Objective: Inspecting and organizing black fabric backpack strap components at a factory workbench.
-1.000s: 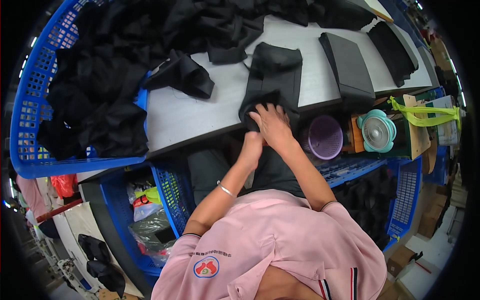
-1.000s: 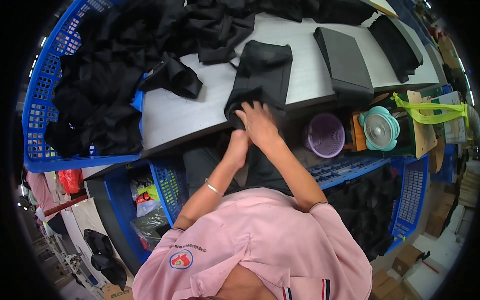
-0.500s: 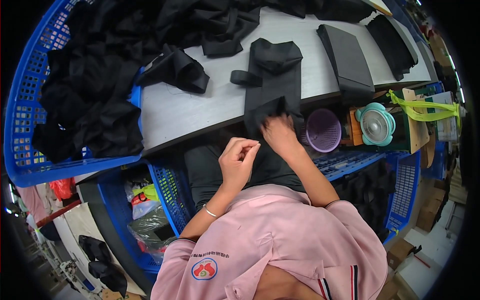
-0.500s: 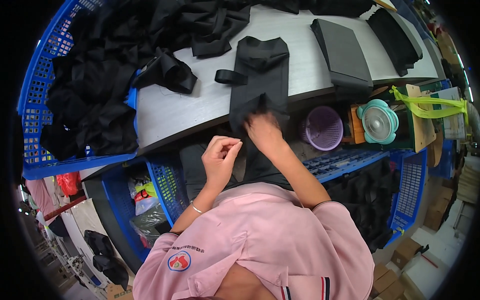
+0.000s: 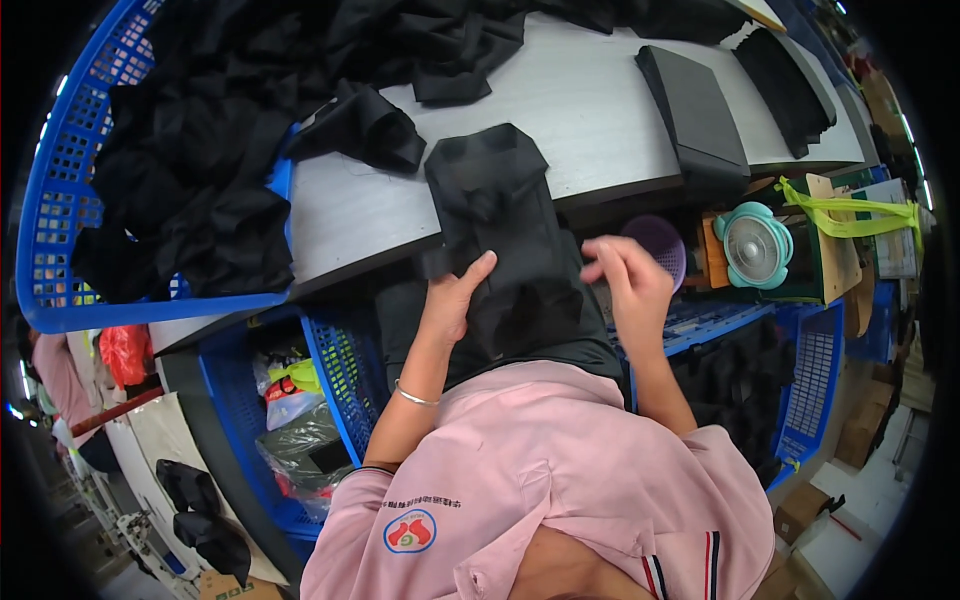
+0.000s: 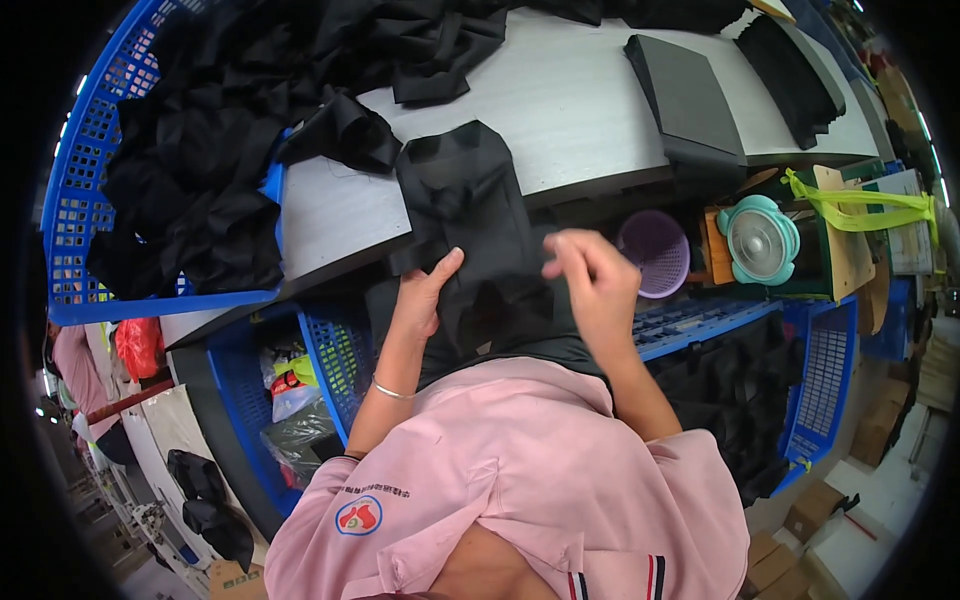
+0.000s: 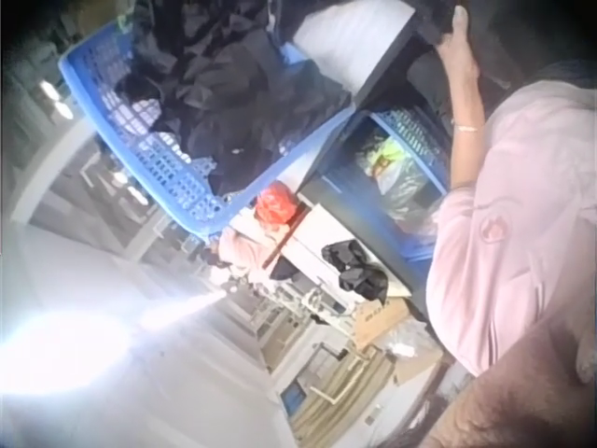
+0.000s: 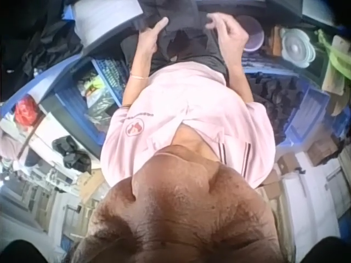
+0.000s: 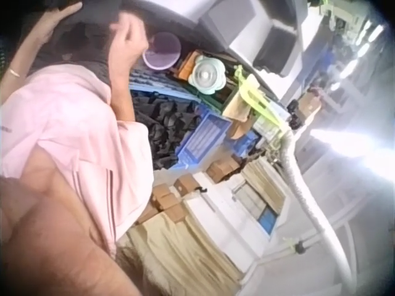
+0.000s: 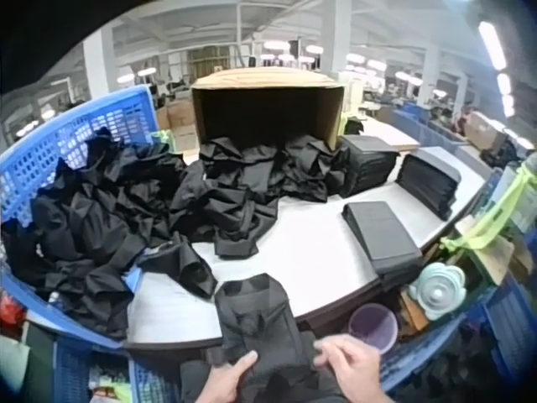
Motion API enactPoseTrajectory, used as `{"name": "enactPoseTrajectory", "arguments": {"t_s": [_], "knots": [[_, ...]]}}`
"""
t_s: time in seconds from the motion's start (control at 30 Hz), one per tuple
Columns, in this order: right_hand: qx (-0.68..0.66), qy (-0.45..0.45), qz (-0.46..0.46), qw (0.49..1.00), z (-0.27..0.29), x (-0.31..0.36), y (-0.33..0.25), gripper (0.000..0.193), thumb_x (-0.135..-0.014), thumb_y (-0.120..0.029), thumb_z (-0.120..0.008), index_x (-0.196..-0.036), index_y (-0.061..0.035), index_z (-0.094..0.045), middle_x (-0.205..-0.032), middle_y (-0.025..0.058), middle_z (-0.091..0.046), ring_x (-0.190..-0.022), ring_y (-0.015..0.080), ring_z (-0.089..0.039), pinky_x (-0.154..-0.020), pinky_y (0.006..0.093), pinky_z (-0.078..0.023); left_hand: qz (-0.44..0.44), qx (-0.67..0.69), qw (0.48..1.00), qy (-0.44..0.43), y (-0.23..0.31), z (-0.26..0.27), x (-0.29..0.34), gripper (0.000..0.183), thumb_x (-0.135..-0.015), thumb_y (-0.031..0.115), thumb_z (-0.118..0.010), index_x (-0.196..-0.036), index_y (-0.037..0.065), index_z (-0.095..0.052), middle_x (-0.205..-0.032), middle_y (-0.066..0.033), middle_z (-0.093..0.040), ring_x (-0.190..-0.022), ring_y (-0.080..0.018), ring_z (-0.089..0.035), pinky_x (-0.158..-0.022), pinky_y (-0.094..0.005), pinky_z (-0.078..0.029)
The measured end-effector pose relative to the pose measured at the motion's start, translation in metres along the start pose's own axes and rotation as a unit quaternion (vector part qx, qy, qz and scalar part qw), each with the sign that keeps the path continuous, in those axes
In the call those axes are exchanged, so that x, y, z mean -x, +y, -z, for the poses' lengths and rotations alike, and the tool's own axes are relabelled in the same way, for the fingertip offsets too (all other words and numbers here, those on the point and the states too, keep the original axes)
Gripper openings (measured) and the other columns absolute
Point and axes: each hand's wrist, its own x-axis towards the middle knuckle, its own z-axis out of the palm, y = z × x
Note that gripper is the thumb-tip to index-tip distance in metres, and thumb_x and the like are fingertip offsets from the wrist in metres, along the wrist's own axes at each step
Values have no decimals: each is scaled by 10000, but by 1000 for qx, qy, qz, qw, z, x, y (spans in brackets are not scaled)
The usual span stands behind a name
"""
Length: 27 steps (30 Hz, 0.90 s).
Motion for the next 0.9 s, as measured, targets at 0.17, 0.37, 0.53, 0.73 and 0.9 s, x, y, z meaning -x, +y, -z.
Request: {"name": "enactPoseTrajectory", "arguments": {"t_s": [0.17,0.37,0.53,0.73,0.9], "knots": [[-151,-232,-198,940,-5,-27,29,275,-967,-186,-635,-1100,48,-691,-1031,55,-710,-861,121,-660,-815,251,-509,19,-21,997,-71,-8,6,18,514,-838,117,-793,-1295,29,-576,-1217,-91,-634,-1119,-218,-619,-978,-363,-522],[-414,-249,-296,824,-30,-15,48,244,-901,-133,-705,-1088,24,-694,-1006,80,-718,-881,130,-673,-800,274,-541,102,155,982,-30,-15,15,20,499,-865,127,-765,-1310,6,-576,-1266,-118,-630,-1128,-242,-625,-988,-369,-521],[-229,-134,-197,944,-46,-35,55,195,-877,-124,-743,-982,16,-657,-884,16,-682,-737,67,-614,-685,233,-521,77,116,990,-38,-14,7,8,486,-862,128,-767,-1293,-7,-588,-1252,-113,-640,-1127,-231,-624,-999,-365,-504],[-113,-267,-142,947,-32,-19,58,278,-946,-196,-669,-1143,-11,-604,-842,12,-649,-722,30,-592,-546,184,-459,5,66,997,37,-21,2,-21,389,-862,98,-758,-1218,2,-636,-1129,-91,-684,-1001,-206,-659,-915,-343,-538],[-124,-180,-254,942,-30,-17,86,200,-940,-198,-692,-1012,-13,-670,-865,-20,-661,-754,25,-588,-662,197,-488,106,154,979,-77,-26,12,-19,305,-939,130,-679,-1191,-36,-637,-1167,-143,-692,-1053,-237,-683,-930,-366,-559]]}}
